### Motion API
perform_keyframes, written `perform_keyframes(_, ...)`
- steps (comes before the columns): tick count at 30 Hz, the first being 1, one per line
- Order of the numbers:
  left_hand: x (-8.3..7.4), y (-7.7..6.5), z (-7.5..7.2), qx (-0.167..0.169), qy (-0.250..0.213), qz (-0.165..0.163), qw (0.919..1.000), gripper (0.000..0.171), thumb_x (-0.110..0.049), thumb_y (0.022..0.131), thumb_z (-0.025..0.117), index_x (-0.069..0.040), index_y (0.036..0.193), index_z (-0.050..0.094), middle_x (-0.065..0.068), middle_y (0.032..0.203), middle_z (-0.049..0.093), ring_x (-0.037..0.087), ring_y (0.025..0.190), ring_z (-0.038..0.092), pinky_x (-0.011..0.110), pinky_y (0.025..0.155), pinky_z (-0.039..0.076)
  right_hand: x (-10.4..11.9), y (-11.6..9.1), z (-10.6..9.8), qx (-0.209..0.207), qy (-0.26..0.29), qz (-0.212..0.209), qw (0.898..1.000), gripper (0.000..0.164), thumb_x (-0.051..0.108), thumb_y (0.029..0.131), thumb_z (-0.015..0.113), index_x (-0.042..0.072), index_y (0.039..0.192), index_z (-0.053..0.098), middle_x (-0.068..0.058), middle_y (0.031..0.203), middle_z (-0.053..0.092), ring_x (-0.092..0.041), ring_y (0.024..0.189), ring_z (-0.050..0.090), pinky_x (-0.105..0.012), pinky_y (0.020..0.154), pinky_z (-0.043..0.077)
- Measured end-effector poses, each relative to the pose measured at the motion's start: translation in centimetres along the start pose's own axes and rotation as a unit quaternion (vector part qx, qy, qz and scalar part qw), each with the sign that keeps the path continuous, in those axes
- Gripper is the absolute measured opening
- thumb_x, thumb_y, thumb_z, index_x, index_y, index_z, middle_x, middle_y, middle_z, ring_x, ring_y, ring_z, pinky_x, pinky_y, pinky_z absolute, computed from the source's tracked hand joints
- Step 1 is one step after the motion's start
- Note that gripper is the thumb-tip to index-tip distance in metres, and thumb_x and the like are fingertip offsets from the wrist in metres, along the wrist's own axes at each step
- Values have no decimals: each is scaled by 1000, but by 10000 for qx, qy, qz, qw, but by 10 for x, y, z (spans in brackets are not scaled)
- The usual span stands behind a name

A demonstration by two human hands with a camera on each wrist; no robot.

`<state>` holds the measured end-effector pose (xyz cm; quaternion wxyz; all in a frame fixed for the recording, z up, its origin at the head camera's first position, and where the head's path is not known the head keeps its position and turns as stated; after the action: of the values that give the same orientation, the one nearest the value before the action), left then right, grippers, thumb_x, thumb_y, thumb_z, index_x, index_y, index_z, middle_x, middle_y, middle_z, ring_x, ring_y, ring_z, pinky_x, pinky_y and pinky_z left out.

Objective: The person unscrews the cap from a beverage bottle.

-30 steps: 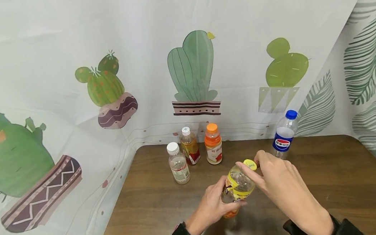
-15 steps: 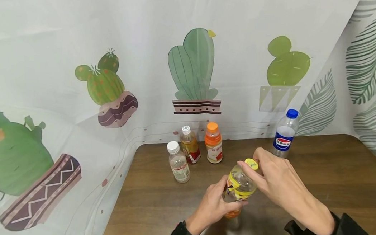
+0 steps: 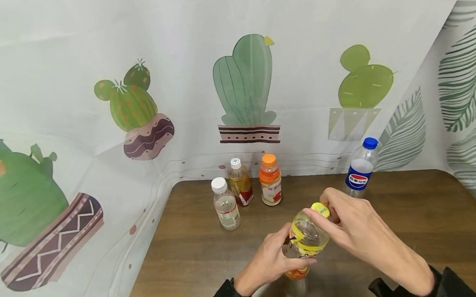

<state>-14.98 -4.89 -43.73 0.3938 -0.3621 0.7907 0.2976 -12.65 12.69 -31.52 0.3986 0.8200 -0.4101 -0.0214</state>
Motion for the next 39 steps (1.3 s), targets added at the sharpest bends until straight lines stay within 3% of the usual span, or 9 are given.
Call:
perform_keyframes(6,0,-1,1,318,-392,-68,9987,58,-34,84,80,-22,133,51,-6,119,68,-2,103,63,20,88,53,-3,-2,-2,276,324,-264,9987,27,21,85,78,20,85,51,18,69,38,8,57,36,-6,49,30)
perform_keyframes(9,2,-2,1,283,-393,-30,9988,58,-34,84,80,-23,133,52,-6,119,68,-1,105,63,20,89,53,-5,-3,0,344,328,-248,9986,25,23,85,78,21,87,53,19,69,39,8,57,36,-6,49,30)
perform_keyframes(20,9,1,2,-249,206,-176,9993,54,-42,83,79,-21,125,55,-8,107,68,-1,88,59,20,76,52,-3,-1,1,221,-341,1022,9939,26,34,87,77,14,97,62,13,69,49,3,57,42,-18,50,38)
perform_keyframes(28,7,2,2,-565,815,139,9950,54,-40,83,80,-19,126,54,-8,105,67,0,85,59,15,72,49,6,4,0,427,-743,2028,9755,41,47,91,68,8,81,61,4,60,50,-11,52,45,-31,50,40)
perform_keyframes(33,6,1,3,-662,970,162,9930,54,-36,83,81,-19,127,54,-7,108,69,-3,93,61,15,78,51,5,1,5,491,-770,2236,9704,44,45,91,69,7,75,53,2,57,47,-15,50,45,-32,49,39)
perform_keyframes(39,3,1,4,-802,1008,-25,9917,54,-36,83,81,-18,126,55,-6,109,69,-1,95,63,17,80,52,9,0,9,355,-592,2136,9745,38,37,93,69,7,82,49,2,58,48,-13,51,47,-30,49,38)
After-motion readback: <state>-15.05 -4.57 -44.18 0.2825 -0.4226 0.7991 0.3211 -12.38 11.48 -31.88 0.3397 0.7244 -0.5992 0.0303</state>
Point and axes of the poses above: each hand's wrist, its own y-axis towards the middle knuckle, its own z-axis out of the palm, x = y × z, the point moved 3 cm from there along y, towards the middle knuckle
